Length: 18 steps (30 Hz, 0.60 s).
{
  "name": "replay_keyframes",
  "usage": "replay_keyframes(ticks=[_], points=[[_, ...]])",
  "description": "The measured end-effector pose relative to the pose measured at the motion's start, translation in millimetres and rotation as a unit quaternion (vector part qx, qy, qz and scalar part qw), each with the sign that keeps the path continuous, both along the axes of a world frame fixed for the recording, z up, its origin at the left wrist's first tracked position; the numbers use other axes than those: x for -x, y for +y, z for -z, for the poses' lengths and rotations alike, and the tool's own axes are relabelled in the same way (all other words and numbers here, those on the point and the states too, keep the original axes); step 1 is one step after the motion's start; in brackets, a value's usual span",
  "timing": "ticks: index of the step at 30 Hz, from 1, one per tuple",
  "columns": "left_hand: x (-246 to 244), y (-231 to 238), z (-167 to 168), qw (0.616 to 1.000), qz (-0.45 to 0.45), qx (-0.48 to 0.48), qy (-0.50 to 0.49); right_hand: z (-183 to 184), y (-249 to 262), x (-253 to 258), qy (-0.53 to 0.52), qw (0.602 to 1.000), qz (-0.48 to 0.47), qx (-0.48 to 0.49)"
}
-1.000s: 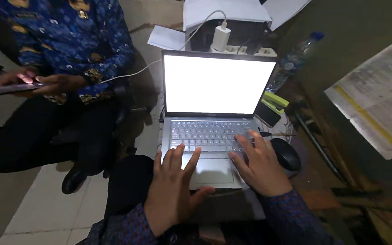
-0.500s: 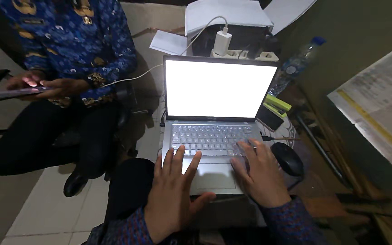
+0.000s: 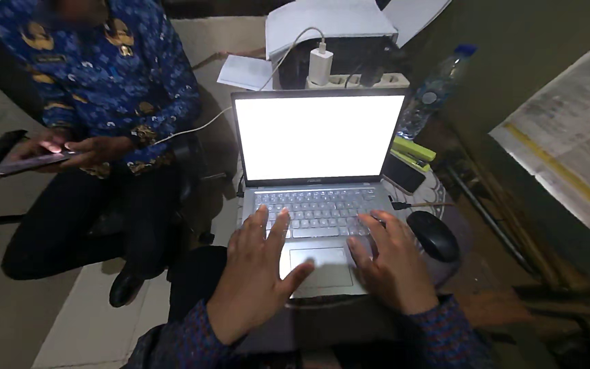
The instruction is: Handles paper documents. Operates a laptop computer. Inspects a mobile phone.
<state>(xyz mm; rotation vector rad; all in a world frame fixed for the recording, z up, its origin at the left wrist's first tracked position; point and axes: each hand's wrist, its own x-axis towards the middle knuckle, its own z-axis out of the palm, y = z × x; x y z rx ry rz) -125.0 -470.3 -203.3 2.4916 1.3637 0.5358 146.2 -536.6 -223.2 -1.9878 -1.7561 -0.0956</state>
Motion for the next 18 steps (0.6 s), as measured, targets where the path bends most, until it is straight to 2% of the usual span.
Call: replay_keyframes(ticks=[5,10,18], points=[[-9.4,20.3,7.6,1.000,-0.024,-0.007,-0.001,-0.4,0.5,-0.9,-0.019,0.999,0.002,-0.029],[-10.5,18.3,12.0,0.999,-0.029,-0.020,0.021,-0.1,2.9,0.9,-0.025,1.000,0.005,0.010],[-9.9,19.1,8.3,0.999,-0.016,0.009,0.039,-10.2,-10.8,-14.4,0.059,0.994,-0.015,-0.086]])
